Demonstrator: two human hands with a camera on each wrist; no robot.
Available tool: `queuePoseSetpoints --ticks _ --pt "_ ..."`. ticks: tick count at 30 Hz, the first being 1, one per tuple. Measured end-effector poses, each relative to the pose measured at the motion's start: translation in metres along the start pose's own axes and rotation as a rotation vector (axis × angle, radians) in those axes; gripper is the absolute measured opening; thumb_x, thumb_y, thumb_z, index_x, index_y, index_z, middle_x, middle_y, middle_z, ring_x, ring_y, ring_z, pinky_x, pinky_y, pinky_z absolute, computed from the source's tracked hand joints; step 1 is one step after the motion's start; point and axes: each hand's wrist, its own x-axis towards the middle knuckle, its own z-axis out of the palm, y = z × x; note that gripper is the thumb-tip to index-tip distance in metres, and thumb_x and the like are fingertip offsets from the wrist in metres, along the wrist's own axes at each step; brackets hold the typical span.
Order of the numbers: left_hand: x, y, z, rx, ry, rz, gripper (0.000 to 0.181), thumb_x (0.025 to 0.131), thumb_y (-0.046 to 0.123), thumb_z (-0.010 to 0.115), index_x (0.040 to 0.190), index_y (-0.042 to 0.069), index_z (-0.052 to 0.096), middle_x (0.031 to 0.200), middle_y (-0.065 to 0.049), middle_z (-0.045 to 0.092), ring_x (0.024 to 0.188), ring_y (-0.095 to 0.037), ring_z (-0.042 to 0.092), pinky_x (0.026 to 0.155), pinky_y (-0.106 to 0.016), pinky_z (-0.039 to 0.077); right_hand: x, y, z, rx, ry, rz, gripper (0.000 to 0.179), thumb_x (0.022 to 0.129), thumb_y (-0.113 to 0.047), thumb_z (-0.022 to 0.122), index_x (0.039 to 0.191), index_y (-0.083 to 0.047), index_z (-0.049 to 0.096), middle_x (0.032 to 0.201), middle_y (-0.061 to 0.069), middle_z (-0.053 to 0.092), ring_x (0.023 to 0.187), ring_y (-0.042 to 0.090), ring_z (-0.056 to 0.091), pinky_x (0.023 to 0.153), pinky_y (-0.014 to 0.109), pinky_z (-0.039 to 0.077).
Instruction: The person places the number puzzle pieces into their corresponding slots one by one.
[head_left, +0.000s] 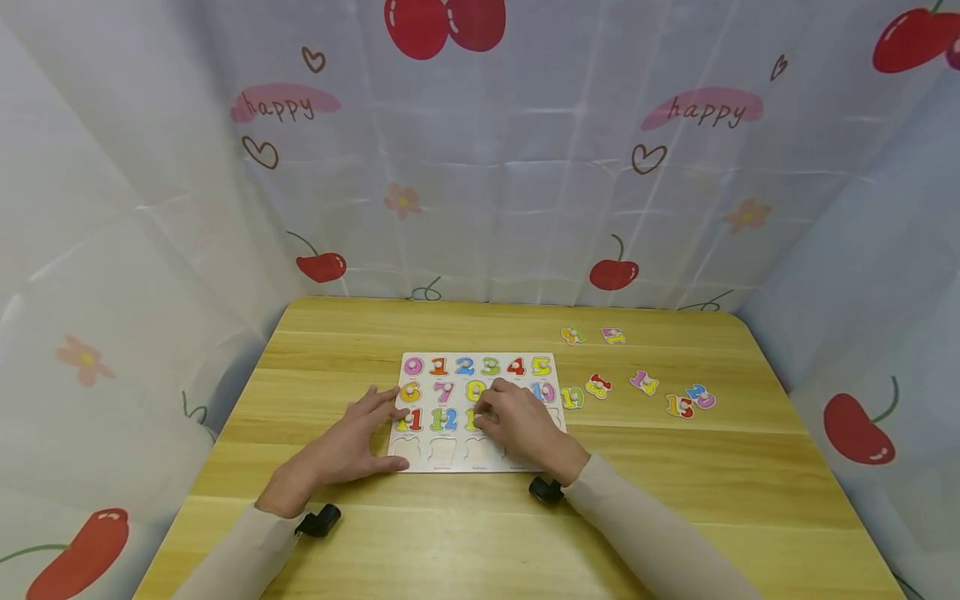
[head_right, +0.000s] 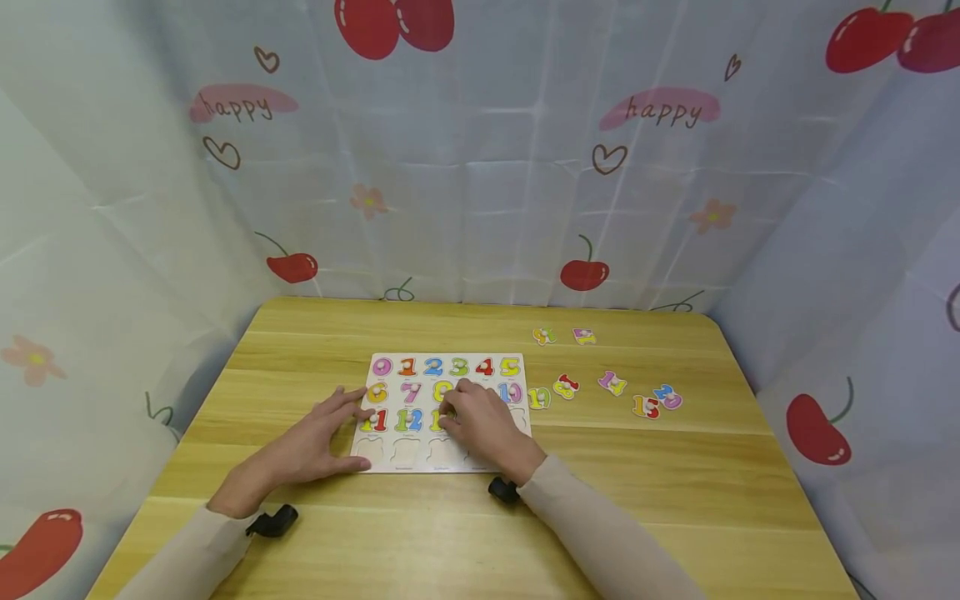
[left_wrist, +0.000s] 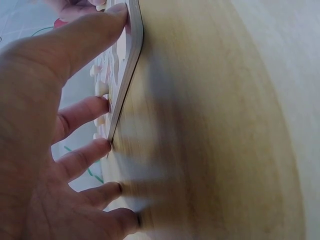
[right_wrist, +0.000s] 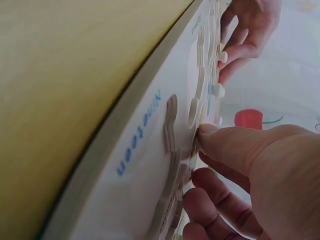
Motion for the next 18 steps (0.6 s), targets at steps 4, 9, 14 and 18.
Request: queuePoseSetpoints --ticks 4,9,14,18 --pt "-0.001 0.000 0.000 -0.003 0.000 -0.001 0.072 0.094 0.049 0.099 0.150 0.013 0.072 0.189 -0.021 0.039 0.177 -0.064 0.021 0.138 -0.087 0.021 -0.002 0.000 0.000 0.004 -0.009 0.008 0.010 0.106 -0.026 0.090 0.112 -0.018 0.087 0.103 -0.005 0.072 0.082 0.004 0.059 0.076 0.025 0.054" --pt "-0.001 0.000 0.001 -0.002 0.005 -0.002 0.070 0.093 0.048 0.100 0.148 0.013 0.072 0.189 -0.021 0.039 0.177 -0.063 0.021 0.138 -0.087 0.021 -0.005 0.001 -0.001 0.026 -0.003 0.018 0.011 0.105 -0.025 0.090 0.113 -0.017 0.088 0.103 -0.005 0.072 0.082 0.004 0.061 0.076 0.025 0.055" --pt "0.000 -0.001 0.001 0.003 0.009 0.005 0.070 0.093 0.049 0.099 0.147 0.014 0.072 0.188 -0.021 0.039 0.177 -0.064 0.022 0.138 -0.088 0.022 -0.009 0.003 -0.002 0.032 0.005 0.023 0.012 0.105 -0.023 0.090 0.115 -0.016 0.089 0.107 -0.003 0.075 0.085 0.006 0.062 0.077 0.026 0.055" --pt "0.000 -0.001 0.001 0.004 0.010 0.007 0.070 0.093 0.049 0.100 0.147 0.013 0.072 0.188 -0.021 0.040 0.176 -0.064 0.022 0.137 -0.088 0.022 -0.014 0.007 -0.005 0.032 0.019 0.040 0.013 0.103 -0.022 0.092 0.115 -0.017 0.089 0.110 -0.003 0.076 0.086 0.008 0.061 0.078 0.026 0.054"
